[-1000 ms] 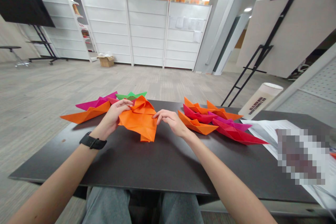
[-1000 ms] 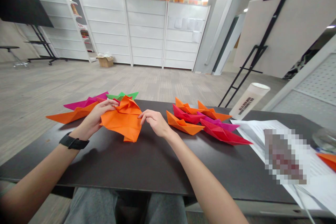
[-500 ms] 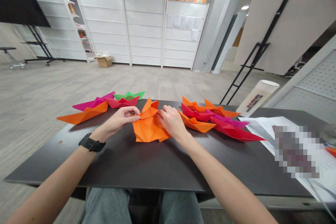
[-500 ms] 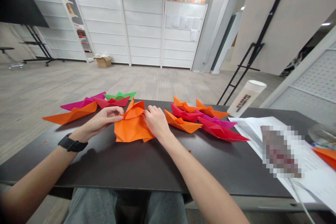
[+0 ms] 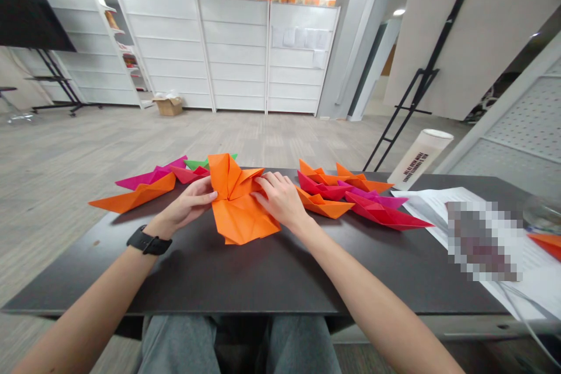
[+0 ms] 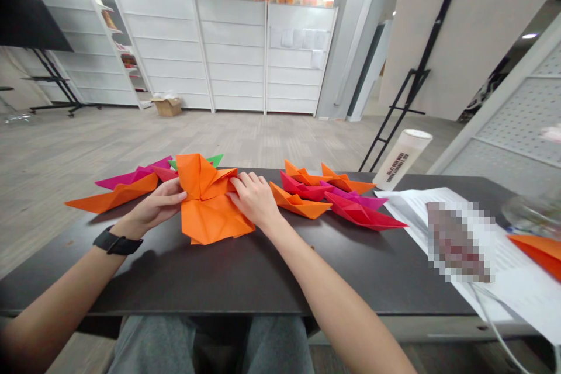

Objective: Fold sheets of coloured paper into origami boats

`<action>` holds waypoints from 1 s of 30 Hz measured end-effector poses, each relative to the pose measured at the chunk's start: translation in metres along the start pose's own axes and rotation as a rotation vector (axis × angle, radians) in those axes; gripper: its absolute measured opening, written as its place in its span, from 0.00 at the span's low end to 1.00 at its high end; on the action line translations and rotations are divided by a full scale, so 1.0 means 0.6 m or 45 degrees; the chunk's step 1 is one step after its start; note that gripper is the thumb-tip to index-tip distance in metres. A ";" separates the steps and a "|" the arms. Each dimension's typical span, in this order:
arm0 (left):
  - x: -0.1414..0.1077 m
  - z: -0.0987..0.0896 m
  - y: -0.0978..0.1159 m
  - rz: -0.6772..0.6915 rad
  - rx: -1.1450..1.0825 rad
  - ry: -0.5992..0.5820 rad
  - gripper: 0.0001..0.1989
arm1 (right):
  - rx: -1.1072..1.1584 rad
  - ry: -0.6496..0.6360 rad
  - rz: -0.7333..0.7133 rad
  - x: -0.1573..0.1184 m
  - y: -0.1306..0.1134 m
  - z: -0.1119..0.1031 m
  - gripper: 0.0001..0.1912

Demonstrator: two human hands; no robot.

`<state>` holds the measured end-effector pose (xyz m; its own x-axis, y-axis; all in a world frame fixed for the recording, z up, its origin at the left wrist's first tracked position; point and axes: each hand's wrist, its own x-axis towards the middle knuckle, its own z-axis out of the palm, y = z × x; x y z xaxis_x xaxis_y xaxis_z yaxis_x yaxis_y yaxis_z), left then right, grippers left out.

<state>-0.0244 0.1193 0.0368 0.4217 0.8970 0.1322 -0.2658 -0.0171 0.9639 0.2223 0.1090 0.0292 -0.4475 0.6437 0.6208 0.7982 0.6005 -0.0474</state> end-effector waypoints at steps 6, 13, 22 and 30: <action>-0.002 0.001 0.001 0.024 -0.072 0.085 0.25 | 0.107 0.148 0.070 0.002 0.001 -0.003 0.16; -0.011 0.009 0.008 0.006 -0.074 0.090 0.24 | 0.406 0.085 -0.101 -0.004 -0.008 -0.006 0.20; -0.009 0.018 0.023 0.173 -0.149 0.294 0.22 | 1.542 0.355 0.624 0.013 -0.010 0.009 0.14; -0.002 0.019 0.017 -0.003 -0.125 0.150 0.22 | 2.260 -0.064 0.711 0.009 -0.041 0.002 0.23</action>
<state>-0.0178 0.1128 0.0492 0.3190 0.9428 0.0966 -0.3509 0.0228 0.9361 0.1996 0.0984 0.0331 -0.3513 0.9080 0.2281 -0.4490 0.0504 -0.8921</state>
